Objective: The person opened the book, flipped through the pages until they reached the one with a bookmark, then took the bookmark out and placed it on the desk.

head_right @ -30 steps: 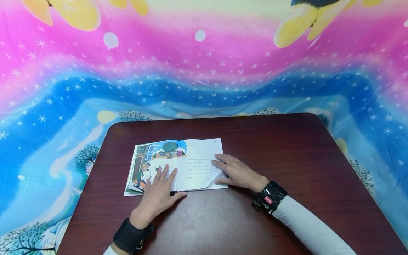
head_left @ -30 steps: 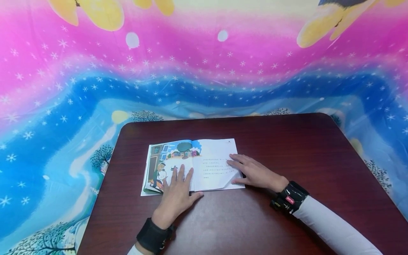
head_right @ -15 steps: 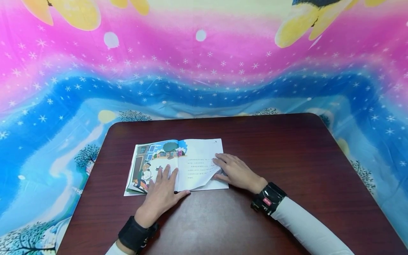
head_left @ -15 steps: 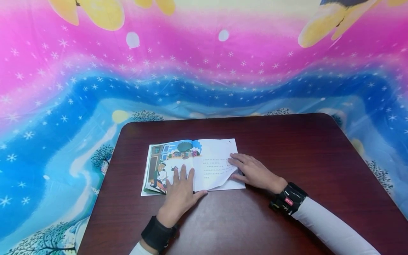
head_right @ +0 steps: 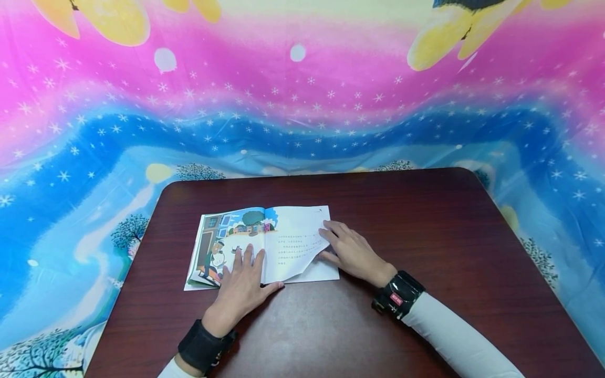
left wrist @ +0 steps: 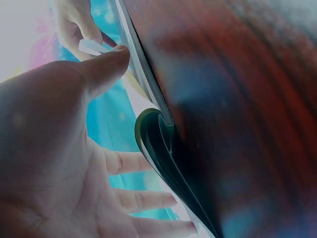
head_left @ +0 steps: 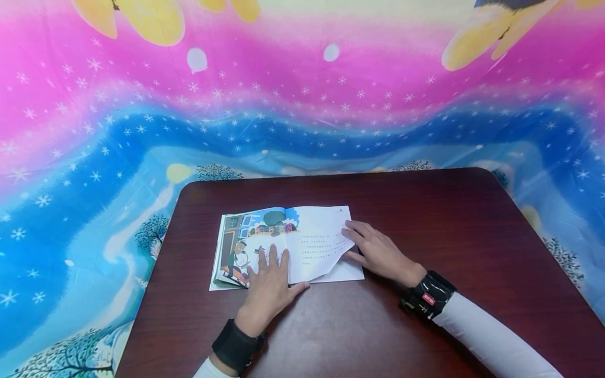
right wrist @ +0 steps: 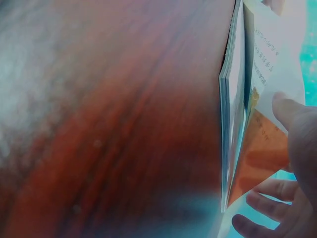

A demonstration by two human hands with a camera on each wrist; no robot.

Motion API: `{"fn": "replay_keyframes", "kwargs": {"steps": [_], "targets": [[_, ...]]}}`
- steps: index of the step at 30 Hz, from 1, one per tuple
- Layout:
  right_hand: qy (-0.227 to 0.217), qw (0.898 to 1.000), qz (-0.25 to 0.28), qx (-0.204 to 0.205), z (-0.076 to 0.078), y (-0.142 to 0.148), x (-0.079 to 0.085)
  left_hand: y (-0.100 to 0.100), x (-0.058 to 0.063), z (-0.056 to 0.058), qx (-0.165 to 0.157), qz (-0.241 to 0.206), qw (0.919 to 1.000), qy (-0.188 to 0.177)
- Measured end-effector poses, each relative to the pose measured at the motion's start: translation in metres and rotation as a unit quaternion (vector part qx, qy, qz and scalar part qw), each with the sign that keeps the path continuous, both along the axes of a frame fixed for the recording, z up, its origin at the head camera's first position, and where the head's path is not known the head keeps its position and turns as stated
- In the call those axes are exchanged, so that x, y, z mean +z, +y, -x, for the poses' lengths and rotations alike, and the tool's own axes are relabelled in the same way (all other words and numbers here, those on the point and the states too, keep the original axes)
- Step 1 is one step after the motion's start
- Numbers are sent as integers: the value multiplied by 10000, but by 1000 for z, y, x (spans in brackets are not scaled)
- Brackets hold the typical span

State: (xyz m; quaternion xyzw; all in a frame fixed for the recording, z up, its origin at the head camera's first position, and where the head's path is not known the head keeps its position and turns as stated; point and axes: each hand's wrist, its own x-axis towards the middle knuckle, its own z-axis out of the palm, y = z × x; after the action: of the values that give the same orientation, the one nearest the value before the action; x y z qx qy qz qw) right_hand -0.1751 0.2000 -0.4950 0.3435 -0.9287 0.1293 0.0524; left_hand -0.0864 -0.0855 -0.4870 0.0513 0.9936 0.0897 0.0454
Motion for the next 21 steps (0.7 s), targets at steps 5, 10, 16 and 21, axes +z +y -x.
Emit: {"fn": "replay_keyframes", "kwargs": {"steps": [5, 10, 16, 21], "targets": [[62, 9998, 150, -147, 1, 0, -1, 0, -1, -1, -56, 101, 9999, -6], [-157, 9987, 293, -384, 1, 2, -3, -1, -3, -2, -116, 304, 9995, 16], [-444, 9960, 345, -693, 0, 3, -2, 1, -3, -1, -81, 328, 9994, 18], [-501, 9950, 244, -835, -1, 3, 0, 1, -2, -1, 13, 220, 9997, 39]]}}
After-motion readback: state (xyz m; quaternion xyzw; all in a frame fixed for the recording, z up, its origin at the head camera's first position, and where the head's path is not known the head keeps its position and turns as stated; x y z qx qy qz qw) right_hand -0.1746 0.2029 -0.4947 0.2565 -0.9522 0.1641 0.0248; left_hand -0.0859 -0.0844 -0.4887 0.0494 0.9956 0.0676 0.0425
